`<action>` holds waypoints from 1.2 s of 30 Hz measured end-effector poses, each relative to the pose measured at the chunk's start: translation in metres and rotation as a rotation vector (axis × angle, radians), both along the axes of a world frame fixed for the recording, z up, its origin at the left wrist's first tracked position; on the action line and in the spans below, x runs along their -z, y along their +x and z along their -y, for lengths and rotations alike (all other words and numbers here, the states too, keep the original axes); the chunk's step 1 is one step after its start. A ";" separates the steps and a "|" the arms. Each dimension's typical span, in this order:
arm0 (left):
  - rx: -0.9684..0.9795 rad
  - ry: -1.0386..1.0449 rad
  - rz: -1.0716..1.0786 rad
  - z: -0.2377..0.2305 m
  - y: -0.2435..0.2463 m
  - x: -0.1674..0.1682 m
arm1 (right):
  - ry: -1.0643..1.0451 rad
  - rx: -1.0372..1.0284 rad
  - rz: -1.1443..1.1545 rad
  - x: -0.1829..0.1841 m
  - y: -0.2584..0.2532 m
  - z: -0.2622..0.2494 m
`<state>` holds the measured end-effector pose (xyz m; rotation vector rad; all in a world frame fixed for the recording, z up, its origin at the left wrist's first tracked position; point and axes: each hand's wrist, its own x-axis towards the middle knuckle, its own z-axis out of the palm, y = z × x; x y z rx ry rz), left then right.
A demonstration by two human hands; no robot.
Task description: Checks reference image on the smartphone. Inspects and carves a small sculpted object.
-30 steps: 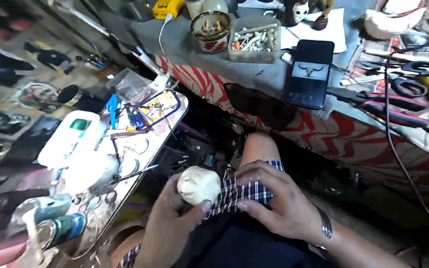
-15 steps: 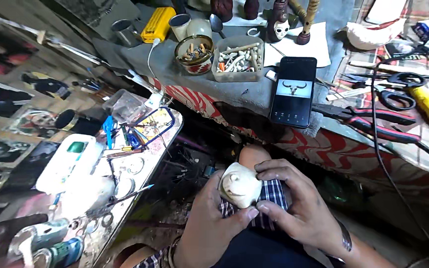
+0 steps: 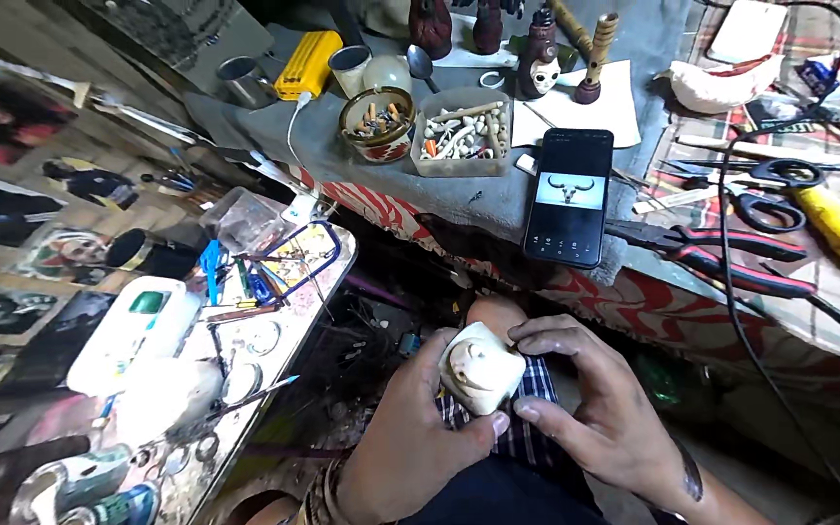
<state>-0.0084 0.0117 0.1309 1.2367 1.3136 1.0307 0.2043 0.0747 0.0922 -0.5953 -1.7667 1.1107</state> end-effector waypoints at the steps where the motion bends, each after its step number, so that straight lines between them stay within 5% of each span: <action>1: 0.002 -0.004 -0.003 0.000 0.000 0.000 | 0.002 0.002 0.001 0.000 0.000 0.000; 36: 0.163 -0.037 -0.137 -0.027 -0.019 -0.004 | -0.073 0.010 0.055 0.001 -0.007 -0.015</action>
